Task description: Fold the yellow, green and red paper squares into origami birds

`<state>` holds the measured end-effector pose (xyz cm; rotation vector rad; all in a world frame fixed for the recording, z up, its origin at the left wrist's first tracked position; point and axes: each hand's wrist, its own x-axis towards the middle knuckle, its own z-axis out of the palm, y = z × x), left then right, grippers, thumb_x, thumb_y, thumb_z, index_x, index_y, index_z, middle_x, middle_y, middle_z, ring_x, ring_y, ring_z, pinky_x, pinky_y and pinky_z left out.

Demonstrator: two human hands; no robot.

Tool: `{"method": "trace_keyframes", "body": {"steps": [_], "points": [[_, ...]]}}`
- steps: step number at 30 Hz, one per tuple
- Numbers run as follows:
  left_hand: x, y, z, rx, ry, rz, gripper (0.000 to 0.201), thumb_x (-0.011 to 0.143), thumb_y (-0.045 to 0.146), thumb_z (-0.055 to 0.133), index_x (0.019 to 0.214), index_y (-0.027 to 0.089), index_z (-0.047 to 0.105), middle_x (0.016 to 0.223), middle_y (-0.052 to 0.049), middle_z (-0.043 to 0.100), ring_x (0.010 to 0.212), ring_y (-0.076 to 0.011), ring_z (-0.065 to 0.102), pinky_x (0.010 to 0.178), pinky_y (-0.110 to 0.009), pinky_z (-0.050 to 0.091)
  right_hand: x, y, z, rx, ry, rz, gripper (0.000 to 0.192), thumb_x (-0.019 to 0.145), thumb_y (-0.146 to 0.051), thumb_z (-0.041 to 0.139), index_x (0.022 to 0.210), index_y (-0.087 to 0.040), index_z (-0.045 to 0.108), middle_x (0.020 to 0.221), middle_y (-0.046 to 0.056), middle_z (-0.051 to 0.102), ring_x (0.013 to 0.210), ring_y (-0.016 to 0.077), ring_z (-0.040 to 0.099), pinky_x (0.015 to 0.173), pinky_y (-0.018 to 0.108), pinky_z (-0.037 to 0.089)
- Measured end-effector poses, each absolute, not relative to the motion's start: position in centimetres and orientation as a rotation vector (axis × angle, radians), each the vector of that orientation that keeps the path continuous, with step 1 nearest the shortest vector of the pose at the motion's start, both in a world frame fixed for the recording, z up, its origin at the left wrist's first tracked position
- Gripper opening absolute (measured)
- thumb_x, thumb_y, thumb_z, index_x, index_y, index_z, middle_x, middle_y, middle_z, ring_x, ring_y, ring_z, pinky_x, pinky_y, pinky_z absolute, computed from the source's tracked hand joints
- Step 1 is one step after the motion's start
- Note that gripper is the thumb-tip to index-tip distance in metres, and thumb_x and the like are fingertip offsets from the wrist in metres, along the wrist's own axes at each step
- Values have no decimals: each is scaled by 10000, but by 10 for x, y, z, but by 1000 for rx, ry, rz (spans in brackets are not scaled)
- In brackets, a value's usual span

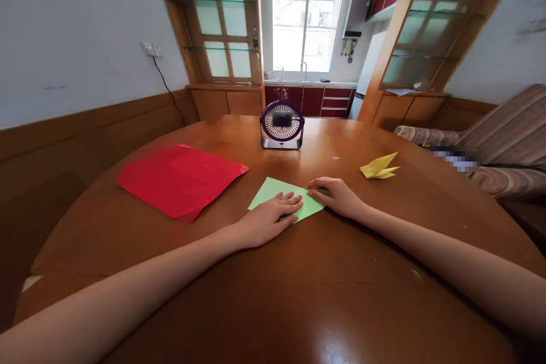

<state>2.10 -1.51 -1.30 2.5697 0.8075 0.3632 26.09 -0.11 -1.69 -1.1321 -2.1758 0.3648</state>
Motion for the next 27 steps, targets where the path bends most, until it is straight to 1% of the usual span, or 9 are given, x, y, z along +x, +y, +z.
{"method": "trace_keyframes", "body": {"steps": [8,11,13,16,18,19,21,23,27], "points": [[21,-15,-11,2584,821,366,415,998,361,399,1383,239,496,1507,-22,380,1430,-200,291,1198,-421,217,261,-1,-17,-1139,-2181,358,184,900,-289,545,952,-188,690,958,59,721,861,185,658,774,302,498],[21,-14,-10,2585,815,357,409,996,350,401,1372,230,507,1505,-32,387,1425,-205,305,1186,-428,242,261,-1,-17,-1171,-2173,373,182,894,-290,551,961,-181,680,967,68,722,859,193,658,772,316,505],[22,-12,-8,2613,807,365,396,992,332,410,1349,206,529,1488,-51,422,1408,-209,342,1168,-415,281,261,0,-17,-1192,-2169,373,177,886,-285,557,966,-175,669,968,72,719,854,195,656,767,320,503],[26,-7,-4,2713,769,409,329,989,294,414,1220,174,615,1370,-76,561,1292,-206,482,1082,-370,387,261,1,-19,-1208,-2157,370,163,876,-289,563,950,-175,652,938,64,713,826,186,650,736,304,492],[30,-4,-2,2809,753,435,284,987,284,419,1107,169,649,1208,-76,652,1149,-205,567,981,-348,449,262,1,-19,-1219,-2150,366,160,873,-301,563,935,-177,642,915,58,708,802,179,643,713,295,483],[33,-2,-1,2865,754,443,269,986,285,421,1063,168,650,1123,-71,673,1079,-205,588,931,-342,466,262,2,-20,-1226,-2149,361,161,872,-308,562,929,-177,637,901,56,706,789,177,638,703,292,479],[39,0,-2,2978,775,454,252,984,294,425,1001,164,640,1000,-63,670,973,-206,598,855,-336,474,262,2,-20,-1246,-2149,349,164,868,-319,562,919,-176,623,875,53,699,764,172,627,683,285,468],[43,1,-4,3072,805,457,258,985,307,418,951,157,625,957,-64,650,926,-206,590,820,-334,471,262,2,-20,-1259,-2149,337,162,863,-325,565,910,-175,605,851,48,690,741,167,613,665,277,456],[46,1,-6,3119,812,478,238,985,309,424,929,151,593,1034,-80,635,966,-211,581,853,-345,467,261,1,-19,-1266,-2134,328,160,863,-337,559,871,-177,561,830,45,664,725,163,593,647,268,441]]}}
